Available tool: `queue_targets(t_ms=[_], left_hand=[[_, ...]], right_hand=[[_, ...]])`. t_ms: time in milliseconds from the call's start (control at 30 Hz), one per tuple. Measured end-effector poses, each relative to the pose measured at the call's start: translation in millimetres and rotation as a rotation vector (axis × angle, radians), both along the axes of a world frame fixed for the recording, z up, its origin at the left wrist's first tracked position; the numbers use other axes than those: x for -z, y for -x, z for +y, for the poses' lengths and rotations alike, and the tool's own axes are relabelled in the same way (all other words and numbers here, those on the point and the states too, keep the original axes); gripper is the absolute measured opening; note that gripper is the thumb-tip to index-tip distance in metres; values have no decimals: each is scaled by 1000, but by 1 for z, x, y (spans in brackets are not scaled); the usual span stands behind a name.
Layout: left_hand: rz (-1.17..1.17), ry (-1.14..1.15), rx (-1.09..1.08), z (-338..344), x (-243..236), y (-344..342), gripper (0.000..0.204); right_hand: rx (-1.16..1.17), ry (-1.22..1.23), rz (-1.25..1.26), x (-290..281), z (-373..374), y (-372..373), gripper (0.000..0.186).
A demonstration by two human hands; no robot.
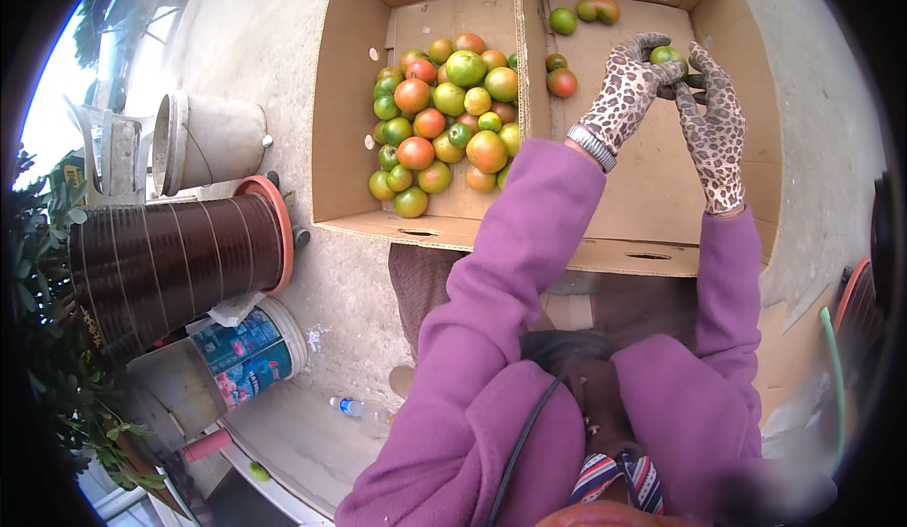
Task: The person sorts round green and red fruits between two cardboard boxes using gloved hands. The person repeatedly picks fruits from one box and places them into the other, gradually emptying one box while filling the other.
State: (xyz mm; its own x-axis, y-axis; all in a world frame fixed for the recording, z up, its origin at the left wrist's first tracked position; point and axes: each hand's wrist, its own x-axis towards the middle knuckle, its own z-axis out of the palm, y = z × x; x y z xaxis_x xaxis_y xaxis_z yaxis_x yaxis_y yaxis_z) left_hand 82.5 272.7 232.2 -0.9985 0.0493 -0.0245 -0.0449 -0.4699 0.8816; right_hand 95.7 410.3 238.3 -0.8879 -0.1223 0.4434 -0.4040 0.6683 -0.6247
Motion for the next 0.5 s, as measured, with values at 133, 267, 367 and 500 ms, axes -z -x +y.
queue_targets(t_ms=[133, 267, 367, 500], left_hand=[[74, -55, -152, -30, -17, 1, 43], [202, -118, -286, -87, -31, -35, 44], [75, 66, -459, -137, -42, -82, 42], [-240, 528, -718, -234, -8, -118, 38]], right_hand=[[20, -169, 209, 5, 1, 10, 43], [25, -379, 152, 22, 11, 14, 38], [18, -440, 24, 27, 23, 21, 37], [-7, -490, -115, 35, 27, 22, 36]])
